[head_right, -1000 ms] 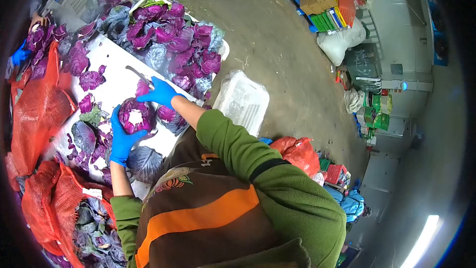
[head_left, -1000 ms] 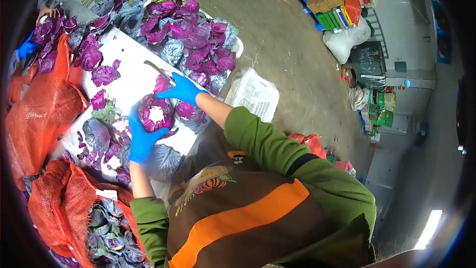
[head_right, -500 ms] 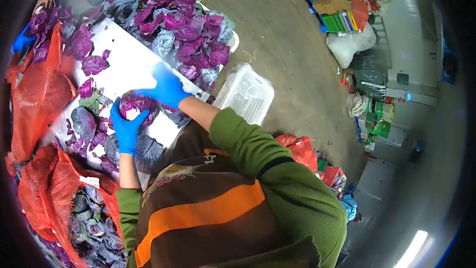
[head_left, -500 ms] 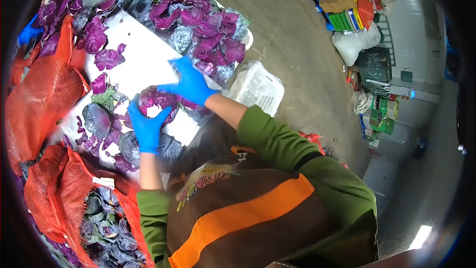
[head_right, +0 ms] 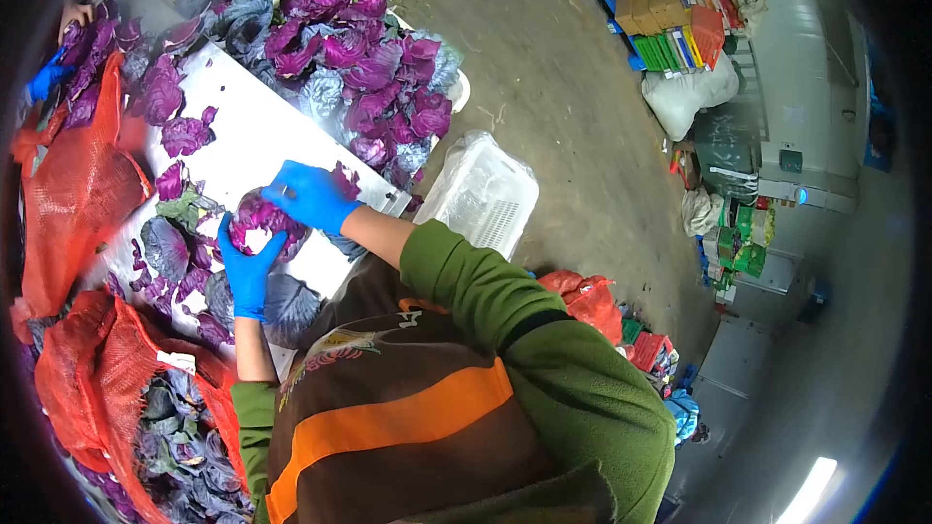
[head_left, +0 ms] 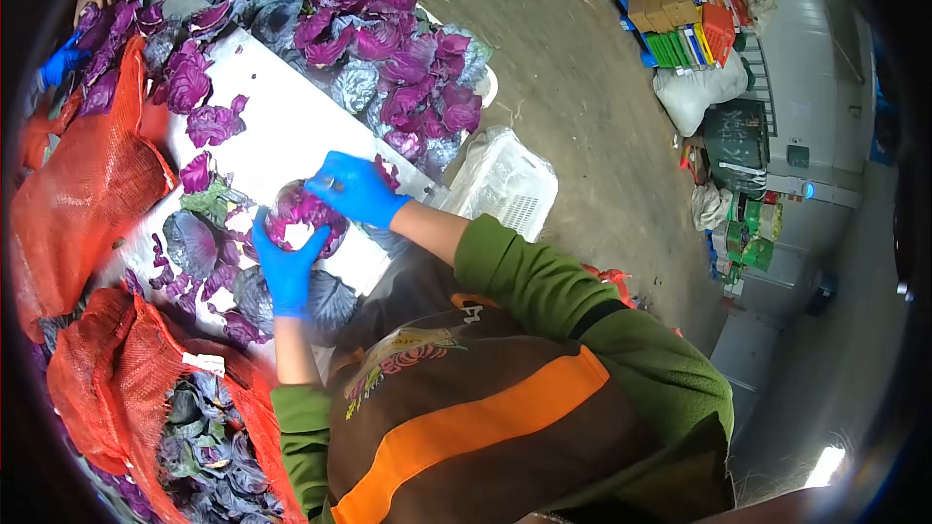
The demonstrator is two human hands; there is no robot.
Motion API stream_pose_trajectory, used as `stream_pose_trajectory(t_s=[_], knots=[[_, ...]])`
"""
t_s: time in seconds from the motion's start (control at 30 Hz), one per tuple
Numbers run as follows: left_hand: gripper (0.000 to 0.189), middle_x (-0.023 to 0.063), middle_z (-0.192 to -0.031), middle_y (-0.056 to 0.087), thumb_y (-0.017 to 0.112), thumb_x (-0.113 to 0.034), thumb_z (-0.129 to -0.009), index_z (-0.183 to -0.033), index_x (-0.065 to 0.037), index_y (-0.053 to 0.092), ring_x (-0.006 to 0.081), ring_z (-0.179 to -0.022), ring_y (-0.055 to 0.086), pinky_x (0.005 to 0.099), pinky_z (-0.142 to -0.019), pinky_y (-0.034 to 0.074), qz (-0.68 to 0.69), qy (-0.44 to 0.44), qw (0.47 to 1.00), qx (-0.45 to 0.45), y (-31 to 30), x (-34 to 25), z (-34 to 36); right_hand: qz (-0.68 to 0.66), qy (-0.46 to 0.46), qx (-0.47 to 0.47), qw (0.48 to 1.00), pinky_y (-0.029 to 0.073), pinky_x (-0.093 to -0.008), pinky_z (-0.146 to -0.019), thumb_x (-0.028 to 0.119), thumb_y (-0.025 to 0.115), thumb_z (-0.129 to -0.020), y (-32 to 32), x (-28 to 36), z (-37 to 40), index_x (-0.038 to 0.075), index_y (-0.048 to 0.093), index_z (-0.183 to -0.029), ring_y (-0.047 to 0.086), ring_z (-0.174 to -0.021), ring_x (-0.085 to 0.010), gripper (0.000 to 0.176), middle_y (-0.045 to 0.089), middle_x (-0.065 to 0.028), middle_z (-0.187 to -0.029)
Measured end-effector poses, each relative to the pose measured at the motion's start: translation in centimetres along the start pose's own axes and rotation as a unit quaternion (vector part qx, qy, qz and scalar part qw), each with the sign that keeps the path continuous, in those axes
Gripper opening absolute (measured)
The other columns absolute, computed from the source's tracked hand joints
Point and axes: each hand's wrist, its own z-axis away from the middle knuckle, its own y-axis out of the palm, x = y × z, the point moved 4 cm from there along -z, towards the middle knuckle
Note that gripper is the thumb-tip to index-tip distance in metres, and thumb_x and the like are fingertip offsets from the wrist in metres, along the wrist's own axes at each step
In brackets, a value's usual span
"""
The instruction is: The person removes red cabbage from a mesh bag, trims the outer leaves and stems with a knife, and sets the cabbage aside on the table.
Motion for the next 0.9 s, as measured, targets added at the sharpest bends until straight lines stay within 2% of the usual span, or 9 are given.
stream_pose_trajectory(t_s=[0.2, 0.33, 0.4, 0.47, 0.57, 0.7, 0.8, 0.87, 0.9], knots=[[0.100, 0.0161, -0.133, 0.041, 0.090, -0.021, -0.058, -0.138, -0.001, 0.034, 0.0258, -0.122, 0.043, 0.0370, -0.105, 0.037, 0.016, 0.055, 0.997, 0.058, 0.0, 0.4, -0.9, 0.049, 0.122, -0.113, 0.985, 0.045, -0.0343, -0.061, 0.028, 0.069, -0.084, -1.4, -5.1, -1.8, 0.000, 0.059, -0.075, 0.057, -0.065, -0.0224, 0.031, 0.056, -0.0126, -0.067], [0.099, 0.0154, -0.130, 0.048, 0.090, -0.022, -0.058, -0.139, -0.002, 0.036, 0.0246, -0.117, 0.050, 0.0365, -0.102, 0.040, -0.018, 0.073, 0.992, 0.103, -1.0, -1.2, -2.4, -0.194, 0.243, -0.047, 0.949, 0.048, -0.0364, -0.070, 0.033, 0.073, -0.081, -1.5, -4.8, -2.4, 0.001, 0.063, -0.084, 0.061, -0.076, -0.0237, 0.034, 0.061, -0.0103, -0.079], [0.102, 0.0145, -0.127, 0.048, 0.091, -0.022, -0.052, -0.136, -0.001, 0.038, 0.0278, -0.117, 0.049, 0.0387, -0.101, 0.041, -0.083, 0.113, 0.971, 0.194, -0.6, -2.3, -3.0, 0.001, -0.054, 0.016, 0.998, 0.050, -0.0353, -0.077, 0.040, 0.075, -0.077, -1.9, 0.5, -1.5, 0.004, 0.062, -0.108, 0.062, -0.087, -0.0272, 0.049, 0.060, -0.0120, -0.096], [0.103, 0.0155, -0.131, 0.045, 0.091, -0.022, -0.052, -0.138, -0.002, 0.037, 0.0287, -0.120, 0.047, 0.0395, -0.102, 0.040, -0.079, 0.131, 0.961, 0.229, -0.1, -2.6, -3.1, 0.057, -0.050, 0.133, 0.988, 0.049, -0.0339, -0.081, 0.038, 0.075, -0.078, -1.2, 1.3, -0.2, 0.005, 0.063, -0.111, 0.061, -0.094, -0.0256, 0.048, 0.057, -0.0127, -0.105], [0.108, 0.0175, -0.138, 0.035, 0.091, -0.025, -0.055, -0.142, -0.002, 0.030, 0.0296, -0.128, 0.037, 0.0408, -0.108, 0.032, 0.018, 0.086, 0.996, 0.021, -0.6, -2.2, -1.7, -0.038, 0.058, 0.007, 0.998, 0.049, -0.0354, -0.079, 0.029, 0.071, -0.084, -1.1, 0.1, 0.8, 0.003, 0.065, -0.104, 0.062, -0.090, -0.0267, 0.034, 0.057, -0.0121, -0.096], [0.106, 0.0163, -0.136, 0.036, 0.091, -0.024, -0.056, -0.141, -0.003, 0.030, 0.0298, -0.128, 0.036, 0.0414, -0.109, 0.030, 0.042, 0.057, 0.997, 0.015, 1.4, -1.4, 0.1, -0.051, 0.027, -0.070, 0.996, 0.048, -0.0337, -0.067, 0.024, 0.068, -0.087, 0.6, -2.4, 2.2, 0.000, 0.063, -0.090, 0.061, -0.077, -0.0219, 0.025, 0.057, -0.0104, -0.085], [0.105, 0.0161, -0.132, 0.038, 0.091, -0.024, -0.054, -0.139, -0.004, 0.033, 0.0312, -0.124, 0.038, 0.0426, -0.107, 0.032, 0.001, 0.069, 0.998, -0.016, 2.3, -2.8, -0.4, -0.252, 0.261, -0.061, 0.930, 0.047, -0.0302, -0.065, 0.025, 0.067, -0.088, -0.6, -5.5, 0.4, 0.000, 0.059, -0.094, 0.055, -0.072, -0.0141, 0.026, 0.059, -0.0098, -0.086], [0.105, 0.0164, -0.130, 0.039, 0.092, -0.026, -0.052, -0.137, -0.004, 0.034, 0.0317, -0.124, 0.038, 0.0436, -0.106, 0.032, -0.033, 0.094, 0.995, -0.007, 2.4, -3.4, -0.3, -0.227, 0.353, 0.000, 0.908, 0.049, -0.0319, -0.070, 0.027, 0.065, -0.089, -3.0, -6.0, 0.6, -0.001, 0.059, -0.103, 0.059, -0.079, -0.0171, 0.032, 0.062, -0.0129, -0.093], [0.105, 0.0172, -0.131, 0.038, 0.092, -0.027, -0.052, -0.137, -0.005, 0.035, 0.0332, -0.124, 0.037, 0.0449, -0.106, 0.032, -0.032, 0.104, 0.994, 0.003, 2.3, -3.6, -0.3, -0.031, 0.210, -0.043, 0.976, 0.050, -0.0350, -0.076, 0.029, 0.059, -0.092, -4.1, -5.1, 0.6, 0.001, 0.060, -0.110, 0.063, -0.088, -0.0238, 0.033, 0.063, -0.0157, -0.096]])
